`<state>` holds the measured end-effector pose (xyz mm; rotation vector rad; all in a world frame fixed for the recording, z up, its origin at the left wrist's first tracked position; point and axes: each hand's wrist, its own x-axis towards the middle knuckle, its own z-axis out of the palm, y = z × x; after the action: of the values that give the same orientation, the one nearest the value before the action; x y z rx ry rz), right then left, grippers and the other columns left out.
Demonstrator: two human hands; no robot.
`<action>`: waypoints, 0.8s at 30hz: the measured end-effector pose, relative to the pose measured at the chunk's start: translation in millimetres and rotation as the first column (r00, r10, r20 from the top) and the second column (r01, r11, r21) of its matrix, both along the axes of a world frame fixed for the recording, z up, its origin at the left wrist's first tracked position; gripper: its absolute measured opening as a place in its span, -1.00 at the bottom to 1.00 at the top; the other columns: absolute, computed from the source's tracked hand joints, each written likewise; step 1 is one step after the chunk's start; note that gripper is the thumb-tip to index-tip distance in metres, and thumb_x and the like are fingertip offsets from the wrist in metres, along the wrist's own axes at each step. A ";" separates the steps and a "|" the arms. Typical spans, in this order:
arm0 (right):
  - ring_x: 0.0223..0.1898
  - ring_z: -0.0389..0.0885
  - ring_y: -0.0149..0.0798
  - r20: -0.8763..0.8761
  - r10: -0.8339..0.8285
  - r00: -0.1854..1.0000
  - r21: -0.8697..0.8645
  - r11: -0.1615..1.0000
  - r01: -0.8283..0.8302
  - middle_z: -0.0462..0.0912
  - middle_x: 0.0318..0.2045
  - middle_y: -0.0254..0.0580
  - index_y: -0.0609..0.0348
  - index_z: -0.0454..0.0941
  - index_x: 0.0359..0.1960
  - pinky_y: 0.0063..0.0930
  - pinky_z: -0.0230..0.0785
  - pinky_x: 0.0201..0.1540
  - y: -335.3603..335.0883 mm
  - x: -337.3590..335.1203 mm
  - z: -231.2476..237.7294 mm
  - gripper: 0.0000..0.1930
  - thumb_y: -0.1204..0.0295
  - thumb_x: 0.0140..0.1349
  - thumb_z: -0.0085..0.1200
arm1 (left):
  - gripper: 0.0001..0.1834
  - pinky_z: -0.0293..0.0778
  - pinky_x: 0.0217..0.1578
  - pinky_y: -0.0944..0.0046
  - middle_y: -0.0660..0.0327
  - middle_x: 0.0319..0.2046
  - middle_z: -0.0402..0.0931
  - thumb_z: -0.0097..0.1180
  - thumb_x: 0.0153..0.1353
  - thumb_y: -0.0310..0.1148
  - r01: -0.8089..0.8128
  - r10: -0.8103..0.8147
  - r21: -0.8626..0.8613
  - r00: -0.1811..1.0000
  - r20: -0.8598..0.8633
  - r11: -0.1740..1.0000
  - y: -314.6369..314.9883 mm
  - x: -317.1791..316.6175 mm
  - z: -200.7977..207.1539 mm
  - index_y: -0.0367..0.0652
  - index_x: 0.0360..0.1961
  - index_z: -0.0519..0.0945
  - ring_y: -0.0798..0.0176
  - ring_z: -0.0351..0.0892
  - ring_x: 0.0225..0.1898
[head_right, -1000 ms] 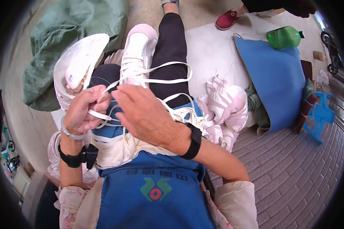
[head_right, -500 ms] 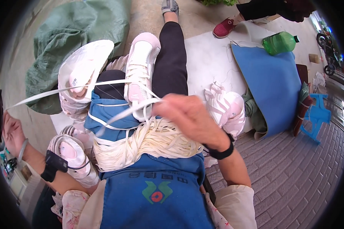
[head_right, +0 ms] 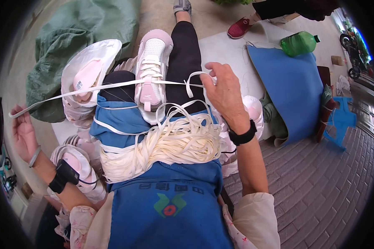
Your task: Lacing a pair of white and pink athletic shoes.
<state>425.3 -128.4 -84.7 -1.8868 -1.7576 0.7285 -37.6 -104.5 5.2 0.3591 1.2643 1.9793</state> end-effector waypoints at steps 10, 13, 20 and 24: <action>-0.34 0.58 0.05 0.148 0.216 0.965 -0.012 0.976 -0.217 0.50 -0.34 0.01 0.27 0.46 -0.22 -0.18 0.45 -0.31 -12.3 -73.7 -9.1 -0.69 0.34 0.06 0.18 | -0.80 0.07 -0.73 0.57 0.40 -0.57 0.25 0.03 0.31 -0.28 0.884 -0.777 -0.399 0.423 0.465 0.243 -61.2 175.0 -78.1 -0.12 -0.14 0.43 0.62 0.03 -0.73; -0.34 0.60 0.07 0.154 0.279 0.948 -0.059 0.960 -0.273 0.51 -0.35 0.04 0.27 0.43 -0.23 -0.15 0.48 -0.32 -15.8 -74.7 -19.6 -0.69 0.34 0.06 0.17 | -0.74 0.17 -0.75 0.55 0.34 -0.54 0.35 0.01 0.31 -0.26 0.792 -0.909 -0.581 0.364 0.203 0.187 -63.3 188.8 -86.1 -0.20 -0.11 0.42 0.58 0.16 -0.71; -0.36 0.59 0.15 0.082 0.254 0.964 -0.035 0.967 -0.252 0.55 -0.41 0.15 0.35 0.42 -0.37 -0.10 0.47 -0.29 -12.7 -78.0 -30.2 -0.83 0.50 0.04 0.04 | -0.66 0.21 -0.79 0.51 0.26 -0.51 0.48 0.01 0.30 -0.16 0.690 -0.956 -0.723 0.227 0.183 0.025 -60.4 212.4 -103.8 -0.27 -0.20 0.46 0.53 0.24 -0.74; -0.36 0.57 0.26 -0.026 0.241 0.970 0.038 0.970 -0.240 0.55 -0.43 0.25 0.38 0.40 -0.38 -0.03 0.45 -0.27 -10.1 -78.3 -24.7 -0.83 0.53 0.01 0.03 | -0.74 0.15 -0.76 0.49 0.44 -0.63 0.35 0.04 0.31 -0.12 0.900 -0.573 -0.253 0.423 0.702 0.355 -63.1 217.7 -132.4 -0.03 -0.43 0.44 0.57 0.04 -0.81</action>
<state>347.0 -138.5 -109.4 -1.6478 -1.9887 0.8035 180.1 -167.6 -127.2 0.0518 0.9946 0.6535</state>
